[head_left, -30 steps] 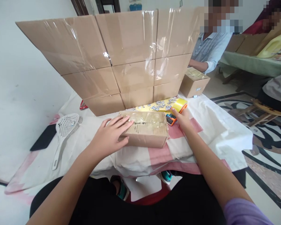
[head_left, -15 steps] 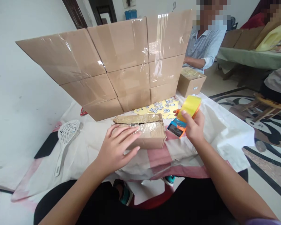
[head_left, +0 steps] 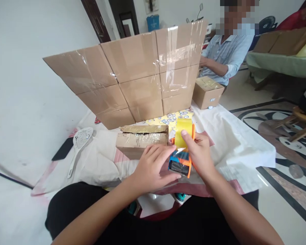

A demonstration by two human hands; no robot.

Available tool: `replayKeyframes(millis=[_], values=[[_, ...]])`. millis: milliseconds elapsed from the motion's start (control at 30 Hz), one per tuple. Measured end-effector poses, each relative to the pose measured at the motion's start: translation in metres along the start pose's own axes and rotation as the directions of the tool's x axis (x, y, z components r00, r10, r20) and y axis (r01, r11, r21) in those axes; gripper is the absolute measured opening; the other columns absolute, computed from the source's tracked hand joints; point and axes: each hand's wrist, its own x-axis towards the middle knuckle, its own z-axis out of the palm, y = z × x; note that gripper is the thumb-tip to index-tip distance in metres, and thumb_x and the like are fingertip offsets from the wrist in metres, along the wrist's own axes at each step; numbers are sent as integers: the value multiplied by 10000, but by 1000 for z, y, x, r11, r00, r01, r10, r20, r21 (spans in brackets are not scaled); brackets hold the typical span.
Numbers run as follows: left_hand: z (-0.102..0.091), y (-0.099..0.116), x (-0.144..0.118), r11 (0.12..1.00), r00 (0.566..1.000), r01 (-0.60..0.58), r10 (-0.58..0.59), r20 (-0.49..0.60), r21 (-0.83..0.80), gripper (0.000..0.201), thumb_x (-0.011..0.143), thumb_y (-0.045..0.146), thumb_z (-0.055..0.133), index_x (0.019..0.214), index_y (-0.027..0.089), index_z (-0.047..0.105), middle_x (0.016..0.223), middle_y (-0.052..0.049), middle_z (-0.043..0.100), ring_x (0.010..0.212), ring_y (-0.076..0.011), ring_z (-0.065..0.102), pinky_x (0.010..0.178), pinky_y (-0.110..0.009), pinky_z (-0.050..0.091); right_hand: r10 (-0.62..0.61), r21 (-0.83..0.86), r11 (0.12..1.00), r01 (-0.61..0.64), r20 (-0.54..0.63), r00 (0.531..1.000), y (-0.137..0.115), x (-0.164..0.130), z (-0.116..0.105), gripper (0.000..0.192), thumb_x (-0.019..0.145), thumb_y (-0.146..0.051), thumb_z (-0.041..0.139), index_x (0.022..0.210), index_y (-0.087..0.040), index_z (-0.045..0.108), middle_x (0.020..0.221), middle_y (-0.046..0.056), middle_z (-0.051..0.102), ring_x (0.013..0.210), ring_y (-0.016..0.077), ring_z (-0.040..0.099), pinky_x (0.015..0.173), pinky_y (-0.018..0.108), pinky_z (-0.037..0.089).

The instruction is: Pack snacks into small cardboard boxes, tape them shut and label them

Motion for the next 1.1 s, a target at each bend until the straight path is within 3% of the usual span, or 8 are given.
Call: replayKeyframes(millis=[167, 300, 400, 533, 733, 867, 1000, 1100], values=[[-1, 6, 6, 991, 989, 131, -128, 70, -35, 731, 845, 503, 738, 1450, 236, 425, 1240, -108, 697, 1142, -304, 617, 1009, -484, 410, 35, 55, 998, -35, -4, 999, 5, 5, -2, 460, 850, -602, 701, 639, -194, 674, 624, 31, 661, 548, 164, 600, 520, 279, 503], [0, 6, 5, 988, 985, 125, -112, 130, -95, 716, 870, 412, 728, 1485, 258, 395, 1255, -92, 695, 1153, -299, 608, 1023, -491, 410, -5, 14, 1000, 5, -43, 999, 7, 6, -1, 497, 836, -618, 706, 600, -194, 601, 557, 0, 559, 504, 129, 501, 466, 250, 414], [5, 3, -4, 953, 979, 155, -113, 172, -258, 734, 864, 370, 750, 1499, 289, 391, 1337, -94, 649, 1224, -292, 577, 1055, -481, 427, -35, -32, 999, 33, -43, 998, 7, 5, 4, 538, 822, -638, 706, 573, -188, 550, 528, -14, 495, 491, 109, 439, 456, 242, 358], [10, -2, -19, 785, 952, 302, -217, 218, -541, 730, 883, 278, 738, 1519, 327, 382, 1401, -113, 597, 1341, -280, 524, 1128, -485, 415, -54, -61, 997, 52, -29, 998, 11, 4, 11, 625, 836, -692, 649, 529, -187, 446, 511, -31, 395, 479, 82, 344, 450, 236, 278], [8, 0, -21, 506, 940, 324, -271, 210, -799, 691, 906, 193, 713, 1499, 358, 400, 1343, -77, 664, 1291, -239, 600, 1133, -454, 429, -115, -84, 990, 109, -64, 991, 21, 3, 10, 669, 931, -737, 456, 540, -206, 342, 510, -31, 328, 481, 83, 296, 444, 247, 230], [7, 3, -18, 348, 865, 378, -462, 193, -858, 511, 898, 223, 725, 1365, 275, 524, 1184, -74, 739, 1096, -215, 706, 1029, -398, 523, -247, -209, 951, 229, -63, 967, 26, 3, 9, 664, 944, -738, 423, 550, -213, 321, 505, -36, 300, 479, 87, 262, 454, 268, 194], [6, 3, -14, 135, 721, 549, -575, 386, -825, 439, 871, 313, 754, 1256, 232, 559, 1067, -68, 761, 597, -140, 707, 684, -333, 601, -294, -250, 929, 272, -52, 954, 31, 4, 8, 621, 1006, -655, 366, 566, -223, 290, 504, -35, 287, 467, 95, 259, 459, 288, 184], [6, 2, -13, 73, 653, 627, -593, 471, -776, 505, 839, 346, 786, 1266, 213, 552, 1027, -72, 768, 566, -148, 703, 660, -333, 599, -376, -319, 883, 344, -46, 925, 32, 5, 7, 605, 1032, -605, 341, 561, -229, 282, 501, -30, 305, 463, 106, 273, 478, 305, 220]])
